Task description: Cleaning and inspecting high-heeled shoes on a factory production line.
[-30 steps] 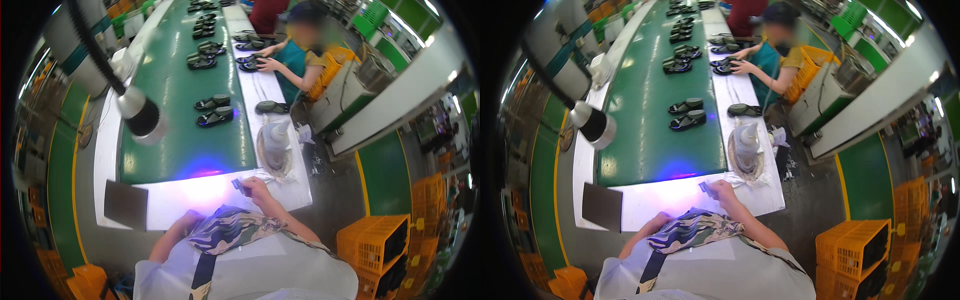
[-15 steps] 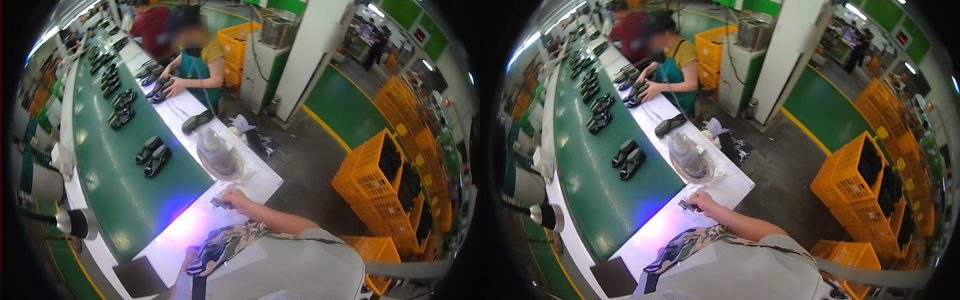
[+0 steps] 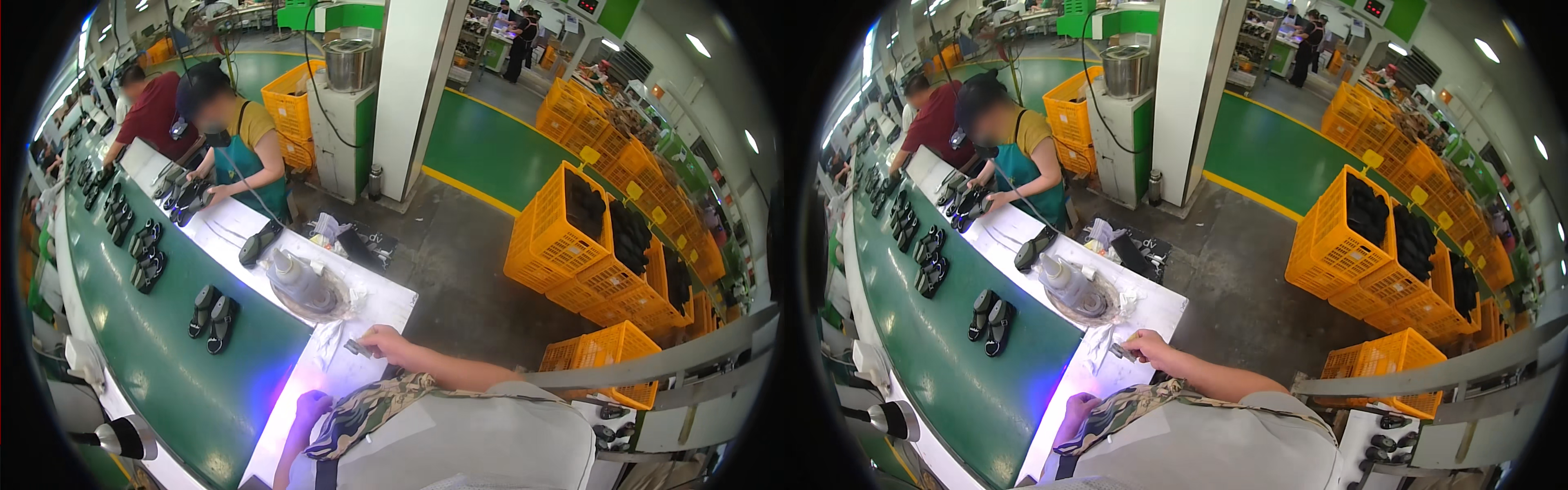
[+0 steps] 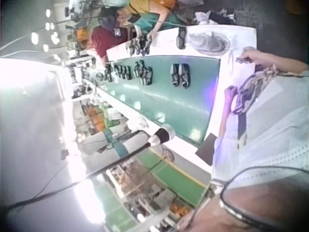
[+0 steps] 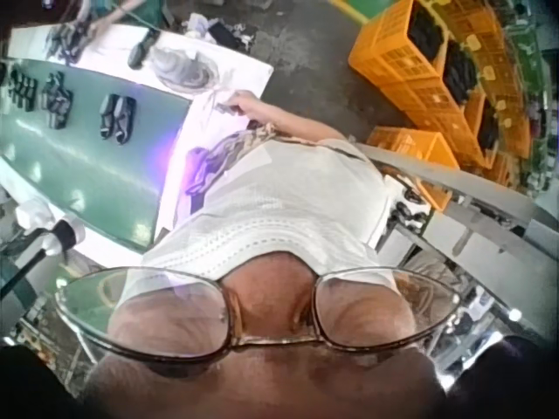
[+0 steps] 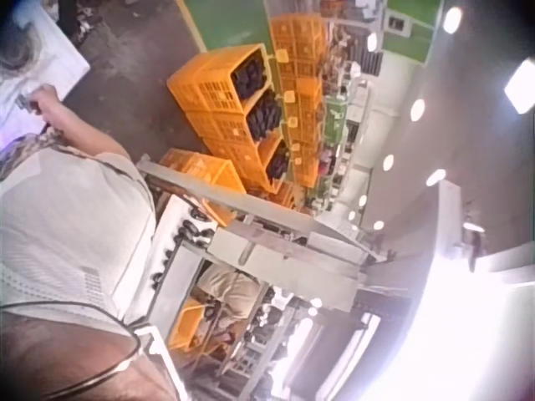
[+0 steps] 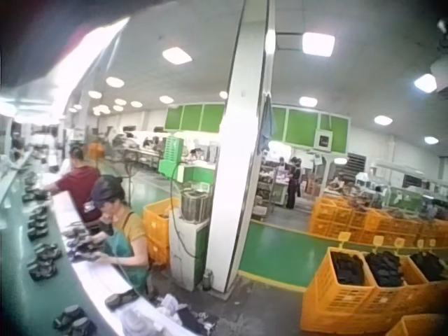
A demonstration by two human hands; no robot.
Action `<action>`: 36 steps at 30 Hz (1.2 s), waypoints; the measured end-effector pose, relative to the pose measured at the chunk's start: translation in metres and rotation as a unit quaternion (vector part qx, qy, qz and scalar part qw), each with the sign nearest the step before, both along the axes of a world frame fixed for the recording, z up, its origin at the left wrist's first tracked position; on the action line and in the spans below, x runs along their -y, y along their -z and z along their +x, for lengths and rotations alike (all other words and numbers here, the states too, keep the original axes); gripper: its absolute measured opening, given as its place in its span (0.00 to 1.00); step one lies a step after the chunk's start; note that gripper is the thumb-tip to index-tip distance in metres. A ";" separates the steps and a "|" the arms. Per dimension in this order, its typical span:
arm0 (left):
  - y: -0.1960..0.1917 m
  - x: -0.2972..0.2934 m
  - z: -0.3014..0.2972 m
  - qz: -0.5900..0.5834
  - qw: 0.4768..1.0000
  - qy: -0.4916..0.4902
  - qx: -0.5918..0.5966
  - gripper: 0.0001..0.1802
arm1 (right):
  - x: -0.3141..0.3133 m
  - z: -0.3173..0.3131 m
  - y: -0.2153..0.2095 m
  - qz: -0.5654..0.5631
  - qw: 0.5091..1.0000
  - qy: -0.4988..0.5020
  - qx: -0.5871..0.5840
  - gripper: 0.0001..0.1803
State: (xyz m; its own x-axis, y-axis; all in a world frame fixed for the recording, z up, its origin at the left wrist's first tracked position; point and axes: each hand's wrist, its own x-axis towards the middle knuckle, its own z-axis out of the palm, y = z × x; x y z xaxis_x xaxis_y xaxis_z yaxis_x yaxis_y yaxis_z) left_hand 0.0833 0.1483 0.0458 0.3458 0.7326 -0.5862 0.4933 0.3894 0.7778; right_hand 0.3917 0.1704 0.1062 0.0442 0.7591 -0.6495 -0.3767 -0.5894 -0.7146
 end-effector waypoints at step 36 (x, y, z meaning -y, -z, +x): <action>0.040 0.072 -0.041 -0.163 0.852 -0.417 0.270 0.14 | -0.045 -0.062 0.007 0.031 0.985 -0.168 -0.022 0.09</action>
State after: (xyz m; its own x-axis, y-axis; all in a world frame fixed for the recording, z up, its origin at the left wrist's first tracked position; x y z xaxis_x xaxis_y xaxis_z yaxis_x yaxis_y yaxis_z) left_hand 0.0419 0.0759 0.0059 0.0689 0.6838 -0.7264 -0.4572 0.6688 0.5862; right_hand 0.3297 0.2157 0.0990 -0.2440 0.7644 -0.5968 -0.1989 -0.6417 -0.7407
